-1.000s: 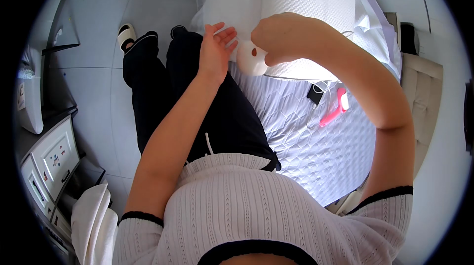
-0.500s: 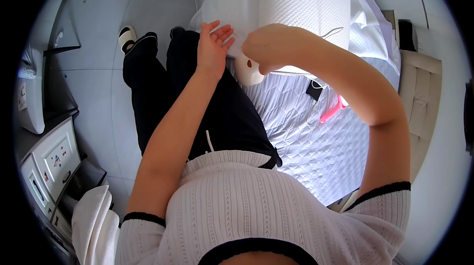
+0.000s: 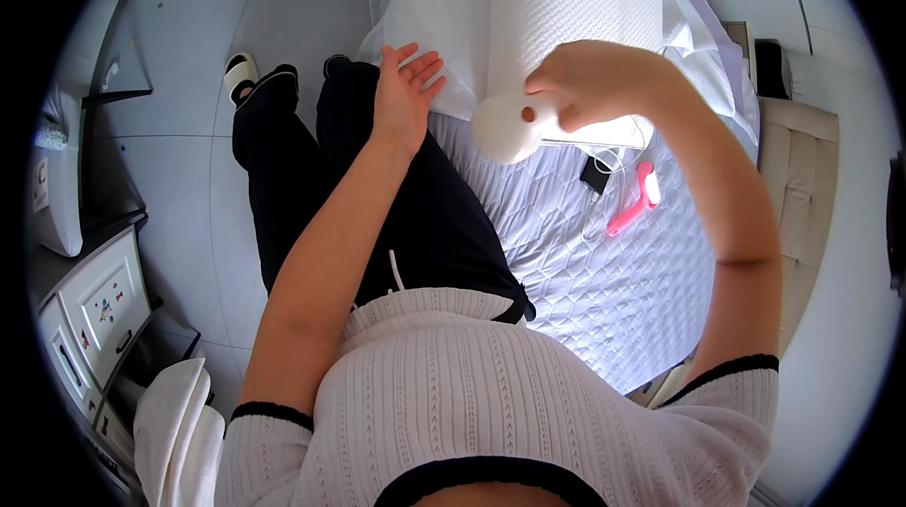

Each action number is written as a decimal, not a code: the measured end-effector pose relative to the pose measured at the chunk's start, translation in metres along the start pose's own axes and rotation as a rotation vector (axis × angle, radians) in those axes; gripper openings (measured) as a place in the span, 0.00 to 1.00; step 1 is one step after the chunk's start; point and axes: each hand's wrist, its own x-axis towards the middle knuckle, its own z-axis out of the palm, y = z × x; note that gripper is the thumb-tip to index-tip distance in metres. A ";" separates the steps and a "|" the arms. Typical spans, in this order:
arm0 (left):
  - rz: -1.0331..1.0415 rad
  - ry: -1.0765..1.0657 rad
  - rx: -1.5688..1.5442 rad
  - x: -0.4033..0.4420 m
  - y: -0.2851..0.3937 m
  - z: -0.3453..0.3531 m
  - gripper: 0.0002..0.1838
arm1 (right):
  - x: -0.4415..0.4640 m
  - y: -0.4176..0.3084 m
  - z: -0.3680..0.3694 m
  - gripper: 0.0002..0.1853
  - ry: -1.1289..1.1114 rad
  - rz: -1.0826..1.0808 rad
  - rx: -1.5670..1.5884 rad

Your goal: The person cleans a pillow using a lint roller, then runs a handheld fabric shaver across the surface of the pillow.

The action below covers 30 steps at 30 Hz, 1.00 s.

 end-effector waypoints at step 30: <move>-0.016 0.001 0.034 0.000 -0.002 0.001 0.33 | 0.019 -0.001 -0.006 0.18 0.198 0.154 -0.082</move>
